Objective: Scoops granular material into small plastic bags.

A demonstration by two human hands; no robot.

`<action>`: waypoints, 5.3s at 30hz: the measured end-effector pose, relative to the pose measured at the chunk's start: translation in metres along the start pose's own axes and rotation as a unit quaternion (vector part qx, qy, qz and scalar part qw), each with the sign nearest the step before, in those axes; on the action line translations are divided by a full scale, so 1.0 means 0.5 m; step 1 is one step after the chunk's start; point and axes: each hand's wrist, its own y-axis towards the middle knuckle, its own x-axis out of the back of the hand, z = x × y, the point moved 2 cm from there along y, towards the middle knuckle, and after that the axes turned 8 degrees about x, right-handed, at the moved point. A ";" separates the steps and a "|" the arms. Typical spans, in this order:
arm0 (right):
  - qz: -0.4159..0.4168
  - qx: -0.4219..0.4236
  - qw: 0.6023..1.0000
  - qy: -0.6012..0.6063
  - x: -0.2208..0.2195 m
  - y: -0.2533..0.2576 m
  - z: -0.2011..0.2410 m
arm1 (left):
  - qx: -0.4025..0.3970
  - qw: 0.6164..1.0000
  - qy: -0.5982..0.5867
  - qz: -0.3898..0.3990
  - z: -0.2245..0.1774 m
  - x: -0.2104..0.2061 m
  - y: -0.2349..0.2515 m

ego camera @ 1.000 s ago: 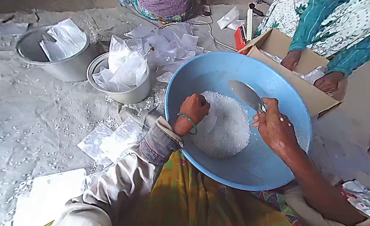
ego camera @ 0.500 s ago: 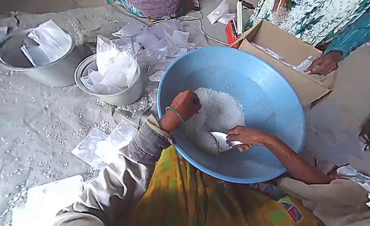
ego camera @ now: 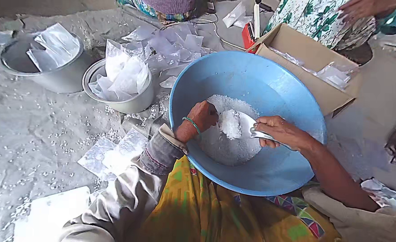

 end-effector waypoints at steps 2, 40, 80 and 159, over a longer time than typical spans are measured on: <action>-0.016 -0.018 0.999 -0.024 -0.026 -0.003 0.017 | -0.008 0.999 -0.035 -0.014 0.007 -0.017 -0.002; -0.196 0.117 0.968 0.103 -0.108 0.015 -0.008 | -0.022 0.957 -0.258 0.129 -0.036 -0.022 -0.038; -0.233 0.091 0.944 0.215 -0.083 -0.020 0.044 | -0.140 0.987 0.079 0.000 -0.052 -0.044 -0.056; -0.018 -0.009 0.984 0.180 -0.002 -0.104 0.019 | 0.050 0.993 0.058 -0.095 -0.006 0.028 -0.019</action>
